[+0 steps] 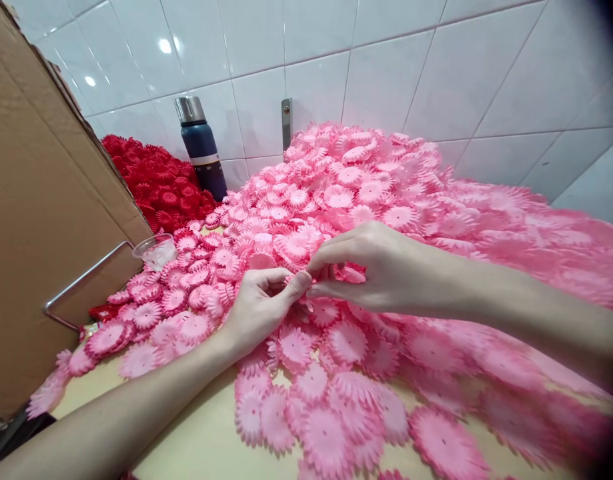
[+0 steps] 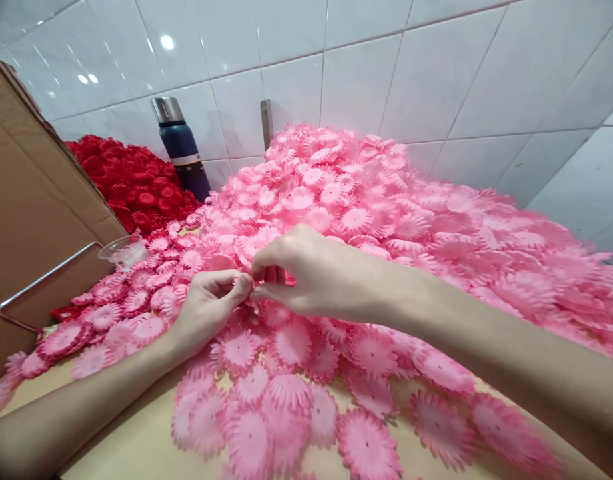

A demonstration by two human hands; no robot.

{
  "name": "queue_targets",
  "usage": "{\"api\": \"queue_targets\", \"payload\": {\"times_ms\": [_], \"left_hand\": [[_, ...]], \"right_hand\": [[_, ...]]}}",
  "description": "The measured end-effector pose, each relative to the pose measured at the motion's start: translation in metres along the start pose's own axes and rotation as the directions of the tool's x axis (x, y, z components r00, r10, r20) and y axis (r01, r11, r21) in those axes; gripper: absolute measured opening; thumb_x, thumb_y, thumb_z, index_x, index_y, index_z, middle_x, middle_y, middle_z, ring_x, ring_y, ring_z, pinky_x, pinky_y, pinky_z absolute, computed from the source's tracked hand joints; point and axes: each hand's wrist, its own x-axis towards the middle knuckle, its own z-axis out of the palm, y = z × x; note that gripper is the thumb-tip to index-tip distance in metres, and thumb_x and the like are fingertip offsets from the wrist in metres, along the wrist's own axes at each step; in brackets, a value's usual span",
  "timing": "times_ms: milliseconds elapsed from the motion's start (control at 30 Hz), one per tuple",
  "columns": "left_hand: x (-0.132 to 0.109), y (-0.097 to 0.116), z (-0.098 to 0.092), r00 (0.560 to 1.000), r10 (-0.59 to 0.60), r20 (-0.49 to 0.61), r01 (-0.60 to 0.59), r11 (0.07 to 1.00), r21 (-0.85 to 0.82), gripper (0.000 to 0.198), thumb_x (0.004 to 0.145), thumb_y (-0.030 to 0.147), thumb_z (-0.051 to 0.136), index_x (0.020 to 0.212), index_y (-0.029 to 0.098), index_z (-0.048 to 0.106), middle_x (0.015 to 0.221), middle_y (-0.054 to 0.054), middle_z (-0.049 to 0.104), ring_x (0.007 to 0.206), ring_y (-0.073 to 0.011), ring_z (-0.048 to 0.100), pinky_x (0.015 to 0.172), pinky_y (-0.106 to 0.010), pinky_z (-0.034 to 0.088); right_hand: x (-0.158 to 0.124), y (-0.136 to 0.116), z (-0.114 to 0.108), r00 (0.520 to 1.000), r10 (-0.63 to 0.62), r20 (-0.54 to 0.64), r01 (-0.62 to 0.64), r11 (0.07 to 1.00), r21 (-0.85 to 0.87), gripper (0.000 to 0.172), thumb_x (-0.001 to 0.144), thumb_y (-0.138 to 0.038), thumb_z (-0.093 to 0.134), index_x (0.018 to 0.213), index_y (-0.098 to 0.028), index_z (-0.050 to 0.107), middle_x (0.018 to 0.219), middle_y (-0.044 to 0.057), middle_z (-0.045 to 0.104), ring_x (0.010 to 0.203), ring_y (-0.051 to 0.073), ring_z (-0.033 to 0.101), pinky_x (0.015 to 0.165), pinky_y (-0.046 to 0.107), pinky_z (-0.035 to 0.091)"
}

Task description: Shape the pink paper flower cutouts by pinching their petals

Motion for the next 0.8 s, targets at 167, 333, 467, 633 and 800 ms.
{"api": "queue_targets", "payload": {"times_ms": [167, 333, 467, 633, 800], "left_hand": [[0.001, 0.000, -0.001, 0.999, 0.019, 0.032, -0.017, 0.998, -0.058, 0.038, 0.080, 0.046, 0.070, 0.063, 0.014, 0.058, 0.059, 0.003, 0.049, 0.055, -0.0084, 0.042, 0.052, -0.022, 0.032], [0.000, 0.001, -0.001, 0.999, -0.039, 0.007, 0.040, 0.995, -0.090, 0.034, 0.071, 0.032, 0.080, 0.061, 0.014, 0.054, 0.058, 0.005, 0.051, 0.055, -0.0070, 0.046, 0.052, -0.020, 0.034], [0.005, 0.005, -0.001, 1.000, -0.020, -0.019, 0.016, 0.983, -0.180, 0.037, 0.074, 0.037, 0.078, 0.061, 0.015, 0.051, 0.058, 0.002, 0.060, 0.054, -0.0089, 0.055, 0.054, -0.021, 0.042], [0.008, 0.008, -0.004, 0.998, 0.039, -0.048, -0.047, 0.981, -0.191, 0.034, 0.076, 0.040, 0.076, 0.063, 0.015, 0.057, 0.059, -0.001, 0.065, 0.053, -0.0108, 0.060, 0.054, -0.023, 0.047], [-0.004, 0.011, -0.004, 0.998, 0.057, -0.008, -0.057, 0.966, -0.251, 0.033, 0.077, 0.037, 0.076, 0.063, 0.015, 0.056, 0.059, 0.000, 0.064, 0.053, -0.0089, 0.058, 0.054, -0.021, 0.048]], "right_hand": [[-0.002, -0.002, 0.004, 0.998, -0.059, 0.017, 0.061, 0.973, -0.222, 0.020, 0.084, -0.009, 0.054, 0.071, -0.017, 0.067, 0.068, 0.003, 0.066, 0.059, 0.012, 0.055, 0.054, 0.027, 0.037], [-0.001, -0.009, 0.005, 0.998, -0.054, 0.038, 0.064, 0.907, -0.415, 0.018, 0.077, -0.004, 0.048, 0.065, -0.015, 0.057, 0.061, 0.003, 0.057, 0.053, 0.012, 0.046, 0.052, 0.029, 0.032], [0.001, -0.014, 0.007, 0.990, -0.082, -0.118, 0.017, 0.882, -0.470, 0.018, 0.081, -0.008, 0.047, 0.066, -0.015, 0.054, 0.062, 0.005, 0.055, 0.053, 0.012, 0.044, 0.050, 0.030, 0.030], [0.007, -0.018, 0.012, 0.962, -0.107, -0.249, -0.036, 0.860, -0.508, 0.022, 0.088, -0.015, 0.045, 0.068, -0.015, 0.055, 0.063, 0.007, 0.056, 0.052, 0.013, 0.044, 0.045, 0.030, 0.030], [0.006, 0.005, -0.022, 0.876, -0.079, -0.475, -0.227, 0.802, -0.552, 0.021, 0.086, -0.011, 0.047, 0.068, -0.018, 0.053, 0.061, 0.004, 0.060, 0.051, 0.008, 0.046, 0.051, 0.030, 0.035]]}}
